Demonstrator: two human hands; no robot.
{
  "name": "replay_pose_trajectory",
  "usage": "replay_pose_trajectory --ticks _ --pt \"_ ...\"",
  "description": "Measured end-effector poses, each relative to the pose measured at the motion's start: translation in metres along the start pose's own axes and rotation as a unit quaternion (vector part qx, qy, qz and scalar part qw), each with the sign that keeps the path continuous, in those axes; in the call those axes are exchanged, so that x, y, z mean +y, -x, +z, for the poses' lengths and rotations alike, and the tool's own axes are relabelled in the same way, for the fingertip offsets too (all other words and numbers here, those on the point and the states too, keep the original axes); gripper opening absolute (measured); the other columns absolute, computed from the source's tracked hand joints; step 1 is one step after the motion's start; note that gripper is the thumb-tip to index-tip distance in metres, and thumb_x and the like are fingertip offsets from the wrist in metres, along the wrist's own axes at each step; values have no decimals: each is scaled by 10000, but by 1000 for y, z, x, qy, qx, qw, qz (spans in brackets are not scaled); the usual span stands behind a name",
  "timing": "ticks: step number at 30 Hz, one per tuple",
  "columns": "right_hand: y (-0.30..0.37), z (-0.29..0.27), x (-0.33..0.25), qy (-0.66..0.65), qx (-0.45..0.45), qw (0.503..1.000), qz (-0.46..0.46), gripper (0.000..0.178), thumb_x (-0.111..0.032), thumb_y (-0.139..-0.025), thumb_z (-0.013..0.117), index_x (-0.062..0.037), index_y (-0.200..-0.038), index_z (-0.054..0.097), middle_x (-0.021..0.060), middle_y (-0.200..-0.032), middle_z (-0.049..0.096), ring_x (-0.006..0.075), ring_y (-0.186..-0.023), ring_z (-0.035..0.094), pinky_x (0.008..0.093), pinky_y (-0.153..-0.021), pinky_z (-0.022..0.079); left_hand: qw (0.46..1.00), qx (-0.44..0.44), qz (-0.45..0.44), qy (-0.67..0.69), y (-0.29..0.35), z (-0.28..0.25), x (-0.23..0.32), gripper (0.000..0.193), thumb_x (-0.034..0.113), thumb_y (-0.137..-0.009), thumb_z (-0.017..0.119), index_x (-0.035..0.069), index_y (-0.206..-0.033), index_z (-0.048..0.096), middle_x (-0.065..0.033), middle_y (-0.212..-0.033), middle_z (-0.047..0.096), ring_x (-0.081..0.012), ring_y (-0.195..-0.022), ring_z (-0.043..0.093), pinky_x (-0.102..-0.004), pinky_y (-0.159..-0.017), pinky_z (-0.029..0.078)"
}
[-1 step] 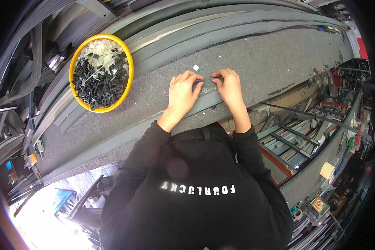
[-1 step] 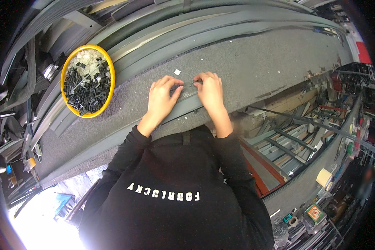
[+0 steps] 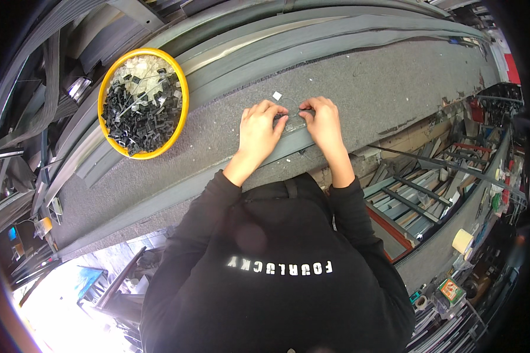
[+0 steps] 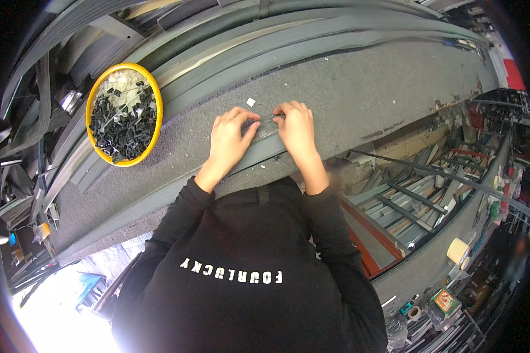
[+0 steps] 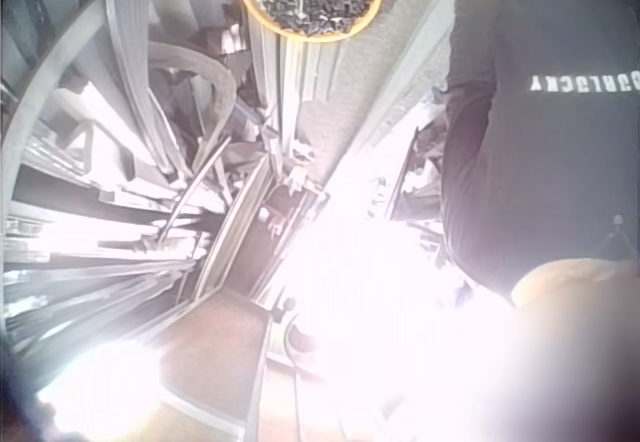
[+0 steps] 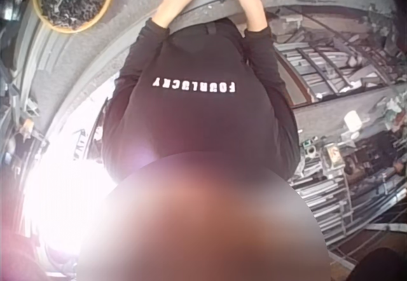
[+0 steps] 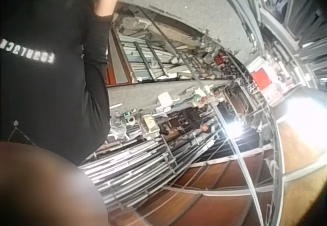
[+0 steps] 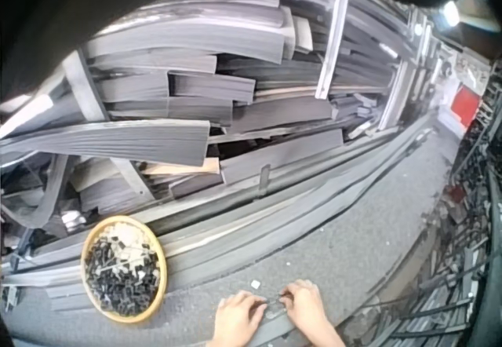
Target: The person repeatedly picks small black plastic clips from a yellow bowl and presses them into slots along long gray metal frame profiles on a workbench. The person handles the clips and profiles by hand, working one section at a time. The task continues throughout the clip with no final assembled state shown.
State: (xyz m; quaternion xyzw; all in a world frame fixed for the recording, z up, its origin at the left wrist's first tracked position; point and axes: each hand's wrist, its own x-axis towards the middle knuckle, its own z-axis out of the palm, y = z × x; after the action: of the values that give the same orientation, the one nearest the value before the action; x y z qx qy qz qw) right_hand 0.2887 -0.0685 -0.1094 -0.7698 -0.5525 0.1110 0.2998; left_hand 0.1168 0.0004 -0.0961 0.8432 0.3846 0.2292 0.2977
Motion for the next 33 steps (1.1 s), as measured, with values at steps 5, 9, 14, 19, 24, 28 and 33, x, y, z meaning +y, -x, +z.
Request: replay_pose_trajectory --ticks 5,9,14,19,24,28,33 --pt "-1 4 -1 -5 -35 998 44 155 -37 -755 757 -63 -901 710 100 -946 682 311 -970 612 419 -883 448 1000 -9 -4 -6 -11 21 -3 120 226 -836 736 121 -887 766 -31 -965 674 -259 -933 643 -400 -865 457" --pt "2 5 -1 9 -15 999 33 159 -37 -747 765 -62 -894 708 97 -941 680 311 -972 613 418 -877 450 999 -4 12 -42 -18 32 -2 111 210 -787 753 111 -837 758 -31 -936 651 -253 -903 634 -396 -836 455" --pt "4 3 1 -24 -8 999 30 183 -20 -763 753 -29 -943 718 113 -918 680 315 -920 622 418 -826 496 995 -16 50 -88 -22 38 -1 118 165 -734 766 82 -807 725 -58 -996 619 -258 -940 616 -389 -848 446" --pt "3 -3 6 -71 -29 997 25 167 -15 -800 724 -40 -964 741 115 -930 677 309 -921 621 404 -846 499 996 -16 60 -68 -23 38 -6 157 146 -721 772 63 -831 697 -75 -1036 607 -264 -978 601 -390 -876 437" --pt "0 -6 8 -65 -58 996 11 139 -34 -813 725 -31 -952 736 110 -950 677 304 -944 612 405 -856 495 996 -28 61 -51 -20 37 -9 174 154 -723 774 63 -848 694 -74 -1053 611 -264 -1004 593 -394 -888 433" --pt "-3 -9 9 -59 -69 996 -24 102 -36 -827 716 -16 -927 720 110 -959 676 302 -957 611 409 -863 483 996 -27 66 -46 -21 35 -9 184 167 -720 775 70 -854 693 -72 -1061 611 -260 -1022 592 -396 -893 432" --pt "0 -14 8 -76 -56 994 -47 87 -29 -833 705 -7 -917 704 106 -960 673 302 -945 626 402 -864 471 999 -24 19 22 -20 27 -7 195 222 -827 746 44 -903 722 -94 -1050 646 -267 -992 628 -375 -899 447"
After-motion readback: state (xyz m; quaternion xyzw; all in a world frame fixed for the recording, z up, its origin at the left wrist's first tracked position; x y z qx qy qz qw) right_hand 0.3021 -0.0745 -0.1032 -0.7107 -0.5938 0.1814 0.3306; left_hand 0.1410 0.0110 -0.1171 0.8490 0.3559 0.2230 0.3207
